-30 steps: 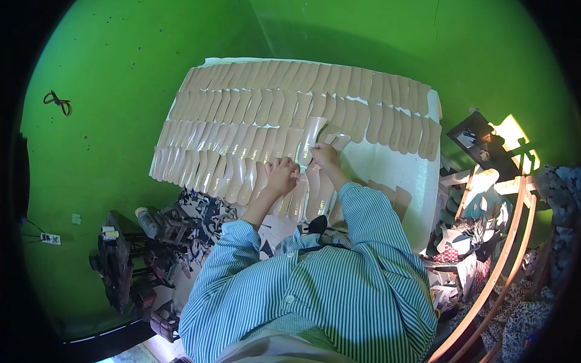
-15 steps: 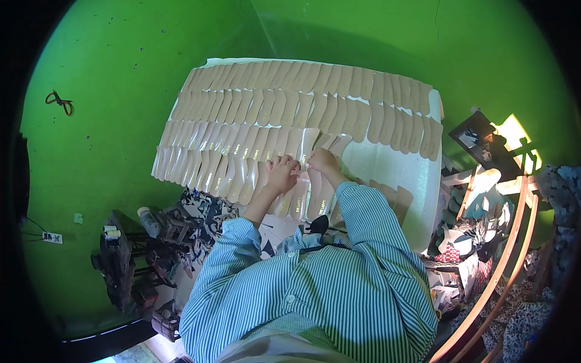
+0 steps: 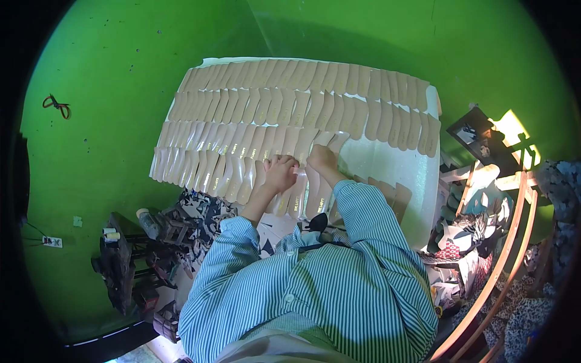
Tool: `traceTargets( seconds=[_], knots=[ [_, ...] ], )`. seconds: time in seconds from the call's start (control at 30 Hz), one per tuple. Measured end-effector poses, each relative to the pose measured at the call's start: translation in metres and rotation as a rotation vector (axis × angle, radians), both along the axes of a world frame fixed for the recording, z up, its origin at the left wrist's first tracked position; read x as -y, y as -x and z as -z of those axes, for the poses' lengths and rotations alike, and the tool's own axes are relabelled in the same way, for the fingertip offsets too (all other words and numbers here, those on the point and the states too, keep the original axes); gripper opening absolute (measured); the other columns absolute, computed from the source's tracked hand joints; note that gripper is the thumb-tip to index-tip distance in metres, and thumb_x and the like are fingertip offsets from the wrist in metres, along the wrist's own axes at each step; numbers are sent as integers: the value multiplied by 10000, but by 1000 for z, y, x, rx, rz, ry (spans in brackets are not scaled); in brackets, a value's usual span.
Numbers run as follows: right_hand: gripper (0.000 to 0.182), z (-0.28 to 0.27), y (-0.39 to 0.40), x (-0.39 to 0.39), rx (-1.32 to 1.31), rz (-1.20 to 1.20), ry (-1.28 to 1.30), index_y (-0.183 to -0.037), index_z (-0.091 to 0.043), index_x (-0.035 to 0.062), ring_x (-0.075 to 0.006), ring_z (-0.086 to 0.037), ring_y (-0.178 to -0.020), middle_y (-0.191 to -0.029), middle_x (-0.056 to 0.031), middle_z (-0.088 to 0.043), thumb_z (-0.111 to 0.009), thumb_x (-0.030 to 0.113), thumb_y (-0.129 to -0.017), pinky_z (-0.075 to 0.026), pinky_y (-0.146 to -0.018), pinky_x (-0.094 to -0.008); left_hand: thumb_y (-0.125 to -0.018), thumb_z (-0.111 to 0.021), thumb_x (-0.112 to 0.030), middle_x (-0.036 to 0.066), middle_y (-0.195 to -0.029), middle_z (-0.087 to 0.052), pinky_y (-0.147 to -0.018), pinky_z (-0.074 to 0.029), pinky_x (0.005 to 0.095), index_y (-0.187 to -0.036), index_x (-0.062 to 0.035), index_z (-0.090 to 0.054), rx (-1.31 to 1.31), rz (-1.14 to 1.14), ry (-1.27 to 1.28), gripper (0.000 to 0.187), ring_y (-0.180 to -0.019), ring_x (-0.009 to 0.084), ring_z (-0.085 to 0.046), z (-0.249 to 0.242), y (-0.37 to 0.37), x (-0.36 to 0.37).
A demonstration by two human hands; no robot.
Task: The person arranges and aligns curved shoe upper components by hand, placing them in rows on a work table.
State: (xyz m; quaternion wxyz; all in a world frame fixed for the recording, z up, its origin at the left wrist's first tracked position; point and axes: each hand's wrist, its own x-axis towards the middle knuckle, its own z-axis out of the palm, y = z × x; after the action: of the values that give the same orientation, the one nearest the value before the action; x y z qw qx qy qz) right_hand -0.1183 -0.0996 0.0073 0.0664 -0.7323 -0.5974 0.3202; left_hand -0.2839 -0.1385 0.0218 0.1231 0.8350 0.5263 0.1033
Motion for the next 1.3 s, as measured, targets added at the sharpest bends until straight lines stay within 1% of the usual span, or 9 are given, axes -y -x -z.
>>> traceTargets(
  seconds=[0.1, 0.17, 0.27, 0.5, 0.57, 0.8, 0.97, 1.13, 1.3],
  knots=[
    [216, -7, -10, 5, -12, 18, -88, -848, -631, 92, -300, -608, -846, -892, -128, -631, -602, 208, -668, -481, -736, -377, -642, -596, -200, -22, -1024, -520, -813, -245, 422, -879, -215, -574, 4, 4, -38, 238, -1017, 210, -431, 4, -7, 0],
    [225, 11, -22, 0, -102, 57, -135, -784, -587, 57, -252, -623, -729, -725, -110, -633, -660, 213, -640, -483, -650, -345, -648, -577, -209, -13, -1019, -522, -805, -245, 418, -879, -213, -577, 27, 16, -66, 230, -1009, 207, -435, 4, -15, -1],
    [200, 16, -41, 6, -271, 147, -179, -775, -579, 48, -211, -626, -692, -679, -98, -627, -660, 202, -676, -482, -617, -319, -672, -557, -184, 29, -994, -513, -816, -244, 432, -903, -185, -584, 75, 84, -51, 233, -1008, 228, -427, 2, -32, 0],
    [181, 10, -91, 47, -270, 246, -385, -768, -571, 23, -185, -593, -653, -684, -100, -605, -655, 173, -709, -466, -604, -292, -696, -550, -191, 49, -999, -498, -793, -256, 421, -946, -167, -560, 144, 257, -28, 251, -999, 228, -425, -3, -71, 8],
    [182, 11, -102, 64, -380, 317, -488, -760, -581, 45, -255, -593, -683, -721, -115, -607, -667, 190, -691, -465, -634, -351, -693, -554, -188, 53, -1004, -493, -790, -256, 421, -968, -160, -547, 174, 293, -37, 276, -999, 229, -424, 0, -86, 13],
    [180, 9, -160, 138, -104, 554, -644, -799, -587, 51, -261, -563, -817, -791, -112, -580, -643, 167, -674, -446, -731, -358, -687, -583, -221, 68, -1078, -448, -805, -255, 424, -1054, -145, -498, 163, 475, -75, 384, -1028, 236, -395, 3, -127, 34],
    [270, 0, -174, 184, 238, 880, -329, -959, -565, 98, -321, -481, -978, -1052, -135, -495, -560, 172, -700, -419, -816, -387, -688, -601, -300, 79, -1225, -390, -876, -239, 463, -1226, -168, -402, 146, 685, 33, 589, -1128, 261, -357, 6, -135, 55],
    [311, 12, -175, 203, 189, 836, -388, -1005, -544, 103, -340, -469, -999, -1074, -148, -477, -542, 98, -694, -413, -832, -407, -703, -590, -347, 102, -1362, -270, -975, -185, 547, -1320, -187, -305, 3, 887, -38, 699, -1257, 293, -247, 9, -146, 78],
    [337, 15, -184, 208, 156, 727, -412, -1010, -526, 71, -332, -476, -992, -1052, -156, -479, -546, 60, -674, -417, -823, -397, -738, -556, -382, 116, -1399, -223, -986, -123, 602, -1333, -206, -296, 55, 894, -63, 672, -1289, 304, -209, 30, -156, 87]
  ],
)
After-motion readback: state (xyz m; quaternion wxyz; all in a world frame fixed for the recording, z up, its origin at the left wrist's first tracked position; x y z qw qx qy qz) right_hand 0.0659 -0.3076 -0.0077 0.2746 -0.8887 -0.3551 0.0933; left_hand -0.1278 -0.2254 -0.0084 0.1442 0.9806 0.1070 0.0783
